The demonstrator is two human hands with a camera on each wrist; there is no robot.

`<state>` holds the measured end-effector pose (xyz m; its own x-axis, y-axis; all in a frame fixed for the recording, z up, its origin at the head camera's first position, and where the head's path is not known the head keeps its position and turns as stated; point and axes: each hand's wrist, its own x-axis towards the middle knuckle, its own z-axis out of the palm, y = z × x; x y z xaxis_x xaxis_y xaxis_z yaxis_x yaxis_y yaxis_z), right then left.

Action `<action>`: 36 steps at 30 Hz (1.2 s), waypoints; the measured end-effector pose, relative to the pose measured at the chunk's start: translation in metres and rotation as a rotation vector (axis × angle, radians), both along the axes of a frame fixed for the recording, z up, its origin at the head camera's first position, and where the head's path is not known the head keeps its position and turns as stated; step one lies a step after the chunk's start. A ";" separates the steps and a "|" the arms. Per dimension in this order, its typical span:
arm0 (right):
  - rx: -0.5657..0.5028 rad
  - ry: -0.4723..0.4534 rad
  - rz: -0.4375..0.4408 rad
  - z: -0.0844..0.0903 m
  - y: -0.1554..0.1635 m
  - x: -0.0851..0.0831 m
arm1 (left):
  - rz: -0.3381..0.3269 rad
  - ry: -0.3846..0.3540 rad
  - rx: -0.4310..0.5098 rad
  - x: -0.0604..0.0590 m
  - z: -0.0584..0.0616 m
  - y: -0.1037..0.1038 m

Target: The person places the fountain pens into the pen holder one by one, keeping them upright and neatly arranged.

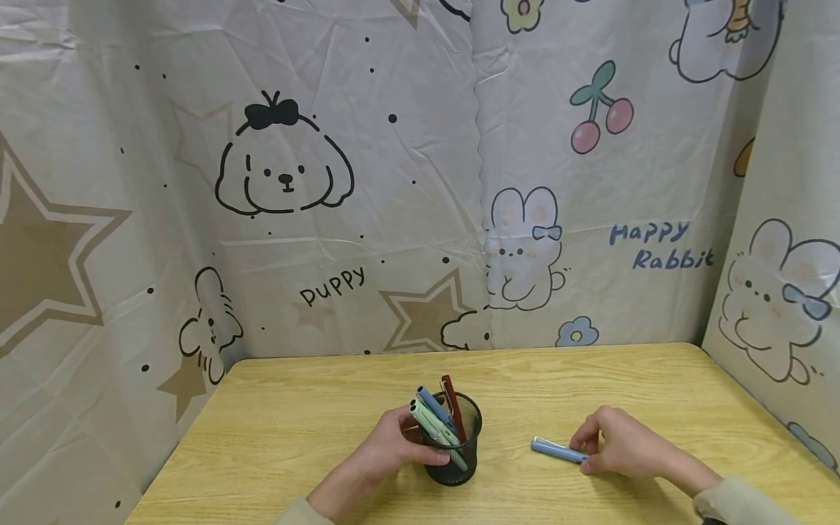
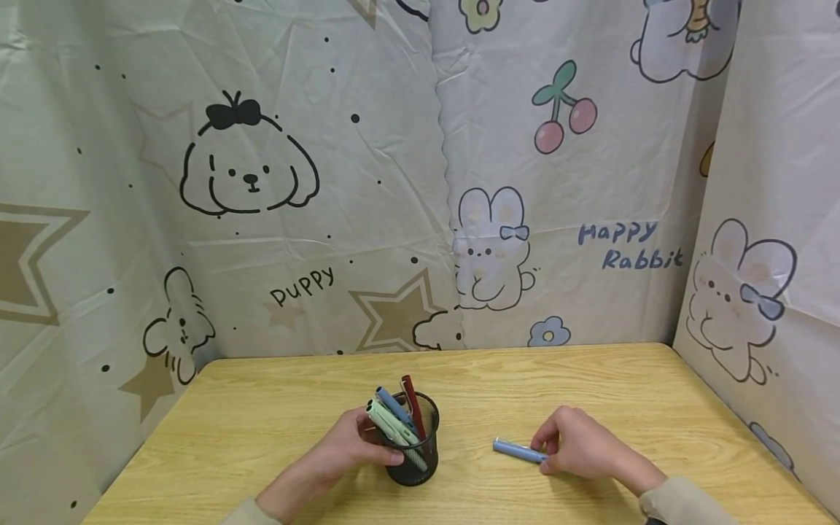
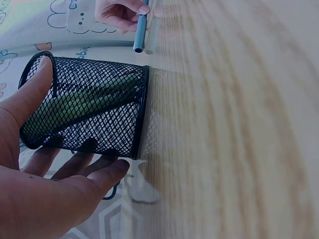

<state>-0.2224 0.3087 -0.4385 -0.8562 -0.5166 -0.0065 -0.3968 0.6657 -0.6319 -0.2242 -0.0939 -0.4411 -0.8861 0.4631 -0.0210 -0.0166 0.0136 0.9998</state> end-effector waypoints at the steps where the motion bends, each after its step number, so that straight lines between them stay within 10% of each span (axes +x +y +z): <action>1: -0.005 -0.001 0.000 0.000 0.000 0.000 | 0.001 -0.001 0.000 0.000 0.000 0.000; 36: -0.200 -0.110 -0.036 0.007 -0.004 0.003 | 0.003 0.002 -0.013 0.001 0.001 0.000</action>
